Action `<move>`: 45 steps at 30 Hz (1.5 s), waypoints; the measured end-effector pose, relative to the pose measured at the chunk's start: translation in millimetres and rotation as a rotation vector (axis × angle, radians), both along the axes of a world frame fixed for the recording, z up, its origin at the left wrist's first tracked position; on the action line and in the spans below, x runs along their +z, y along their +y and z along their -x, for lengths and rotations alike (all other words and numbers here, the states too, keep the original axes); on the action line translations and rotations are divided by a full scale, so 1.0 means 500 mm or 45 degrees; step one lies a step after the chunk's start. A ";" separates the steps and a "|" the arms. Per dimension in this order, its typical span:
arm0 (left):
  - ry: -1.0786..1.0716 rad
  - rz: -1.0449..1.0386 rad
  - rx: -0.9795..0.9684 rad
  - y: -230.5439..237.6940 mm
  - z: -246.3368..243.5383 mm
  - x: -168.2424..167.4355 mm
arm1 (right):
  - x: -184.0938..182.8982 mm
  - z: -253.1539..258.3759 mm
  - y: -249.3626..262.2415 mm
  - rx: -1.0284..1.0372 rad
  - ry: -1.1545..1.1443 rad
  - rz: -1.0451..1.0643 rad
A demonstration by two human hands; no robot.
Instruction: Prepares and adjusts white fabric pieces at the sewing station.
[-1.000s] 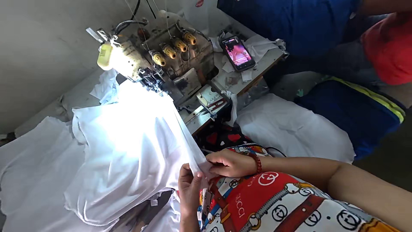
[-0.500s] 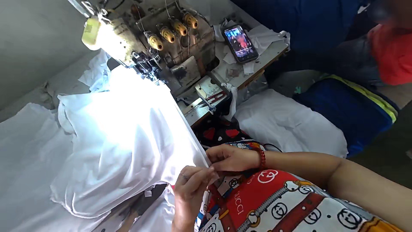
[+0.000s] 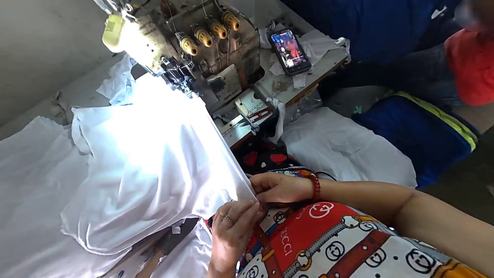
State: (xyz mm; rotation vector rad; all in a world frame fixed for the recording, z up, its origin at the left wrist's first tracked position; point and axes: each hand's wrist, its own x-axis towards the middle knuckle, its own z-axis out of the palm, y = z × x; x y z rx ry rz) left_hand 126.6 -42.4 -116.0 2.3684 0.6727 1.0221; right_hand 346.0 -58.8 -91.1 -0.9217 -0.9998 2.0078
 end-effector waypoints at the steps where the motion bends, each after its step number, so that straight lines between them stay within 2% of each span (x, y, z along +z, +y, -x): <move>1: 0.021 -0.072 0.026 -0.001 0.001 -0.007 | 0.005 0.000 0.002 -0.007 0.019 0.059; 5: 0.017 -0.215 0.149 0.003 -0.006 -0.037 | 0.008 0.001 0.010 -0.046 0.091 0.158; 9: -0.137 0.089 0.009 0.043 -0.002 -0.010 | 0.024 -0.013 0.028 -0.019 0.032 0.041; 11: -0.195 0.220 -0.074 0.074 0.003 0.015 | 0.040 -0.029 0.042 -0.049 -0.059 -0.149; 14: -0.239 0.266 -0.024 0.108 0.000 0.054 | 0.050 -0.041 0.062 -0.225 -0.238 -0.577; 17: -0.260 0.227 0.020 0.124 -0.016 0.085 | 0.051 -0.028 0.083 -0.314 -0.474 -1.105; 20: -0.221 0.119 0.119 0.123 -0.030 0.101 | 0.061 -0.006 0.097 -0.246 -0.553 -1.357; 23: -0.250 0.085 0.213 0.118 -0.029 0.103 | 0.059 0.007 0.107 -0.362 -0.556 -1.390; 27: -0.376 0.235 0.259 0.117 -0.022 0.102 | 0.057 0.004 0.114 -0.366 -0.560 -1.399; 38: -0.436 0.522 -0.007 0.127 -0.011 0.113 | 0.055 -0.009 0.124 -0.348 -0.504 -1.477; 45: -0.616 0.706 -0.096 0.128 -0.024 0.107 | 0.054 -0.007 0.131 -0.318 -0.409 -1.435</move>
